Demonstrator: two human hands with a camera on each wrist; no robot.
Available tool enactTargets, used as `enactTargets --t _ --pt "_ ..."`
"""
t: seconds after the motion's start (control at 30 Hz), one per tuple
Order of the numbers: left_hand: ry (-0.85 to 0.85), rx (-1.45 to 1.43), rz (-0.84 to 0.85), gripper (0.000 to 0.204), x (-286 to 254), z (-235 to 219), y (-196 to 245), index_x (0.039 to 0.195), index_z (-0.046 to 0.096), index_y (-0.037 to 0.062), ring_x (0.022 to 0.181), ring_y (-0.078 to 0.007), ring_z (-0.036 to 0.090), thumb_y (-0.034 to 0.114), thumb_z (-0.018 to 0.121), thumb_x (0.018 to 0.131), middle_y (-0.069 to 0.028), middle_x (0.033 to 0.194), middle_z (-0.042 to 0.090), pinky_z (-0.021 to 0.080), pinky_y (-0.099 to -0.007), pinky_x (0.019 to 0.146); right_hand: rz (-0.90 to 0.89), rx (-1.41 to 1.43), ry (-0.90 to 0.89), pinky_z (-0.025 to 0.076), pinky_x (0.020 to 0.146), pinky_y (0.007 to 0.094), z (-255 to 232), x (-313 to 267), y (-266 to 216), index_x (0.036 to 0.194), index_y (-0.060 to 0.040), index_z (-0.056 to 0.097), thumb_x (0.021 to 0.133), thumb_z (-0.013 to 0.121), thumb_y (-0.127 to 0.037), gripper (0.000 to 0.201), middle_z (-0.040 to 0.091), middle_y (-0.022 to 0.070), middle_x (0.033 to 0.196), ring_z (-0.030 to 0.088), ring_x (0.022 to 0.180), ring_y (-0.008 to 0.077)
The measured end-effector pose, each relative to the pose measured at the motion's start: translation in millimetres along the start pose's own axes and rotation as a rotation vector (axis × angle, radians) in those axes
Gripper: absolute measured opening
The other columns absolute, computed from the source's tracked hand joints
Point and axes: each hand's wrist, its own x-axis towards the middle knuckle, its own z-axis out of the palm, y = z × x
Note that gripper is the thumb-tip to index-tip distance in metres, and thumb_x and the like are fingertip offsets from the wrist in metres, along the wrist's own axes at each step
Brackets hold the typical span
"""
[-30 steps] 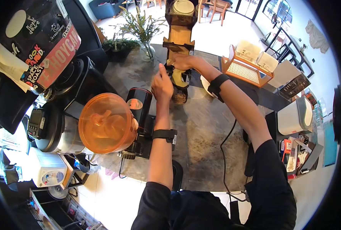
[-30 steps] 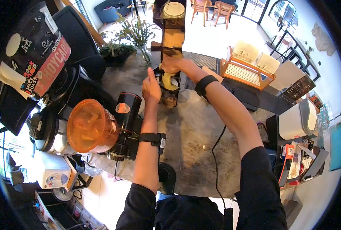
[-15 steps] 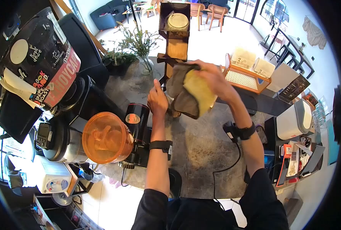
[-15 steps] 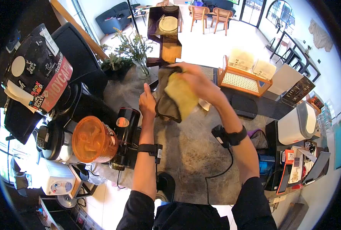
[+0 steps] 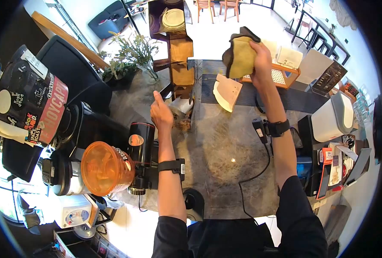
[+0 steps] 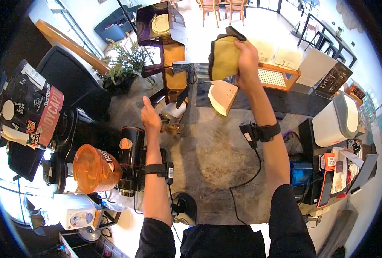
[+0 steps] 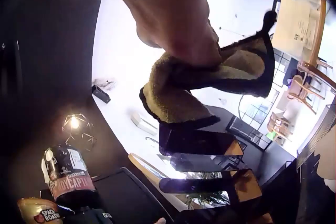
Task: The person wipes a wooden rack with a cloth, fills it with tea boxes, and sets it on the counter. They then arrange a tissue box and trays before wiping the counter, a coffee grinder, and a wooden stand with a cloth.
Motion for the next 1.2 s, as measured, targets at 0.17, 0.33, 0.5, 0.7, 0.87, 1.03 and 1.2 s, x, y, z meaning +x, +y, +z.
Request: enactTargets --t 0.17,0.33,0.5,0.7,0.87,1.03,1.2 --pt "-0.013 0.007 -0.003 0.079 -5 -4 7 0.095 0.065 -0.0091 0.094 -0.0491 0.056 0.056 0.020 0.099 -0.0312 0.092 0.064 0.039 -0.0527 0.084 -0.021 -0.132 -0.199 0.050 0.065 0.0282 33 23 60 0.097 0.0009 0.063 0.094 0.052 -0.019 0.023 0.065 0.0074 0.083 0.061 0.069 0.0142" --pt "0.036 -0.041 0.043 0.080 2 4 -5 0.096 0.064 -0.0103 0.092 -0.0489 0.057 0.056 0.020 0.099 -0.0307 0.087 0.064 0.040 -0.0520 0.083 -0.254 -0.495 -0.408 0.042 0.070 0.0315 63 26 142 0.090 0.0021 0.059 0.098 0.051 -0.032 0.035 0.056 0.0053 0.074 0.046 0.072 0.0135" --pt "0.012 -0.103 0.027 0.080 7 7 -17 0.101 0.065 -0.0104 0.094 -0.0445 0.060 0.057 0.022 0.099 -0.0289 0.096 0.066 0.041 -0.0482 0.086 -0.493 -0.538 -0.270 0.041 0.070 0.0373 62 47 175 0.088 0.0042 0.056 0.097 0.051 -0.022 0.028 0.059 0.0137 0.082 0.052 0.076 0.0291" --pt "-0.007 -0.211 0.029 0.081 2 9 -8 0.106 0.063 -0.0142 0.097 -0.0344 0.064 0.057 0.024 0.099 -0.0248 0.101 0.068 0.044 -0.0412 0.090 -0.408 -0.396 -0.105 0.040 0.099 0.0419 57 18 179 0.110 0.0083 0.059 0.096 0.053 -0.016 0.029 0.057 0.0270 0.123 0.051 0.119 0.0426" --pt "-0.031 -0.240 0.051 0.081 7 9 -21 0.110 0.061 -0.0146 0.100 -0.0307 0.065 0.057 0.025 0.099 -0.0230 0.103 0.067 0.044 -0.0395 0.090 -0.400 -0.329 -0.169 0.037 0.103 0.0334 55 -28 151 0.119 0.0084 0.057 0.097 0.053 -0.020 0.036 0.054 0.0230 0.132 0.050 0.127 0.0294" --pt "-0.070 -0.260 -0.005 0.082 7 7 -18 0.121 0.056 -0.0103 0.105 -0.0294 0.064 0.062 0.025 0.098 -0.0199 0.112 0.065 0.045 -0.0410 0.090 -0.643 -0.400 -0.184 0.044 0.096 0.0355 48 -22 159 0.120 0.0041 0.060 0.090 0.060 -0.005 0.032 0.054 0.0202 0.131 0.053 0.121 0.0303" --pt "-0.077 -0.282 -0.012 0.084 7 7 -16 0.124 0.053 -0.0102 0.109 -0.0294 0.062 0.064 0.024 0.097 -0.0206 0.116 0.063 0.044 -0.0420 0.091 -0.406 -0.348 -0.030 0.047 0.073 0.0332 32 -5 166 0.111 0.0027 0.062 0.092 0.059 -0.016 0.027 0.063 0.0171 0.100 0.061 0.087 0.0259"
